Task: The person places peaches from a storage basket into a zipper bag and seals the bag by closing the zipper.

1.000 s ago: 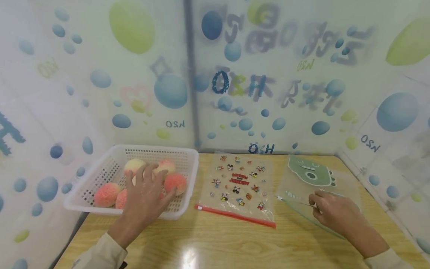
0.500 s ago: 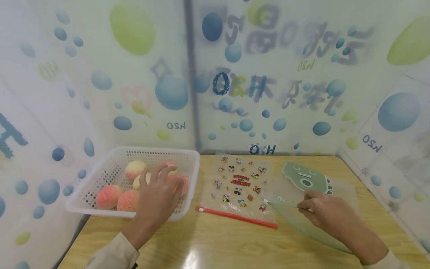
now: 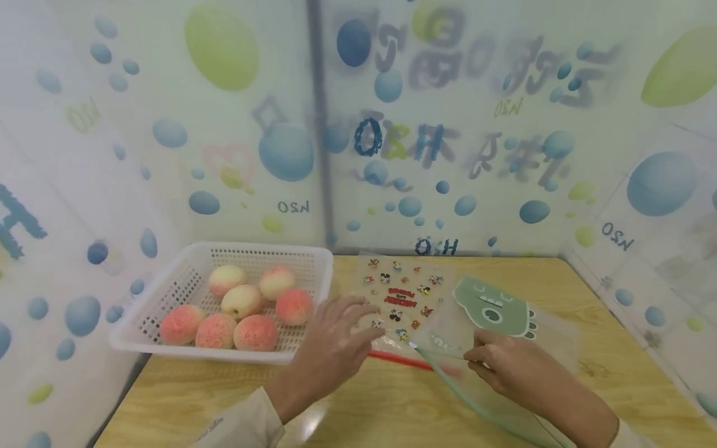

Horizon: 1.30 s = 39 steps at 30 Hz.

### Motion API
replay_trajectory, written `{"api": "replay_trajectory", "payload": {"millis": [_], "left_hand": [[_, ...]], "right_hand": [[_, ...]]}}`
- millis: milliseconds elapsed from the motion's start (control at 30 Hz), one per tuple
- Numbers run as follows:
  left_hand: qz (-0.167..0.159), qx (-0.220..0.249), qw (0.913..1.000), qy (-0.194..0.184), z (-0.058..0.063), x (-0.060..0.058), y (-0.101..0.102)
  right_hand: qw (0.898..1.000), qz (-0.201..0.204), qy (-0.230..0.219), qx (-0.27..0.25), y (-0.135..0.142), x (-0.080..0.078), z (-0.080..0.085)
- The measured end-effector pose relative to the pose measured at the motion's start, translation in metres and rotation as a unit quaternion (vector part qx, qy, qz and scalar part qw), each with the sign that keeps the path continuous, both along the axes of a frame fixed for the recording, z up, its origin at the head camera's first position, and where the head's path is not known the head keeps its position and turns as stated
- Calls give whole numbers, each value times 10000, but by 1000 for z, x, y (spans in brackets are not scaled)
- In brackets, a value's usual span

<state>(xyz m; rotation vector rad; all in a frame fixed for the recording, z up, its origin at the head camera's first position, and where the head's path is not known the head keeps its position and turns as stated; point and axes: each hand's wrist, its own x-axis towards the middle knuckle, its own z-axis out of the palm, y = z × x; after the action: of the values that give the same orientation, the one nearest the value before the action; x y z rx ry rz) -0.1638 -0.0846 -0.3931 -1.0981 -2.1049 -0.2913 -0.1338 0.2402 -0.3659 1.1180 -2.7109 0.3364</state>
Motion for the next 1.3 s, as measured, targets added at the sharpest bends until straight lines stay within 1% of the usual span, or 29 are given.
{"api": "replay_trajectory", "payload": {"millis": [67, 100, 133, 200, 300, 433, 467, 533, 633, 667, 733, 867, 967, 1167, 1300], "left_hand": [[-378, -415, 9984, 66, -1, 3, 13], [-547, -640, 9964, 33, -2, 5, 19], [-630, -877, 9941, 46, -3, 7, 25], [-655, -1209, 9905, 33, -5, 10, 35], [-470, -1435, 9885, -100, -9, 12, 48], [-259, -1440, 9887, -340, -13, 14, 60], [-227, -1452, 9884, -371, -14, 15, 62], [-151, -1513, 9876, -397, -16, 15, 65], [24, -1584, 9869, -316, -17, 13, 66], [80, -1561, 9873, -280, -17, 12, 66], [184, -1439, 9891, -240, -18, 11, 65], [287, -1113, 9933, -148, -21, 9, 66], [311, -984, 9946, -128, -22, 8, 68], [330, -820, 9955, -343, -26, 6, 71], [299, -774, 9954, -480, -27, 5, 73]], "right_hand": [[9999, 59, 94, 1, -5, 0, 1], [9999, 113, 130, -11, -7, 0, 1], [9998, 154, 144, -26, -10, -1, 1], [9997, 205, 152, -59, -15, -1, 1], [9998, 172, 92, -65, -20, -2, 2], [9999, 54, 122, -31, -24, -1, 1], [9998, 40, 191, -11, -25, -1, 1], [9986, 83, 513, 42, -25, 0, 0], [9925, 230, 1194, 146, -27, 2, -2], [9896, 262, 1406, 180, -27, 3, -2], [9850, 287, 1681, 254, -29, 5, -1], [9834, 182, 1764, 390, -31, 9, 2], [9822, 77, 1836, 399, -33, 11, 3], [9768, 7, 2131, 188, -35, 14, 3], [9758, -30, 2173, 244, -34, 17, 6]]}}
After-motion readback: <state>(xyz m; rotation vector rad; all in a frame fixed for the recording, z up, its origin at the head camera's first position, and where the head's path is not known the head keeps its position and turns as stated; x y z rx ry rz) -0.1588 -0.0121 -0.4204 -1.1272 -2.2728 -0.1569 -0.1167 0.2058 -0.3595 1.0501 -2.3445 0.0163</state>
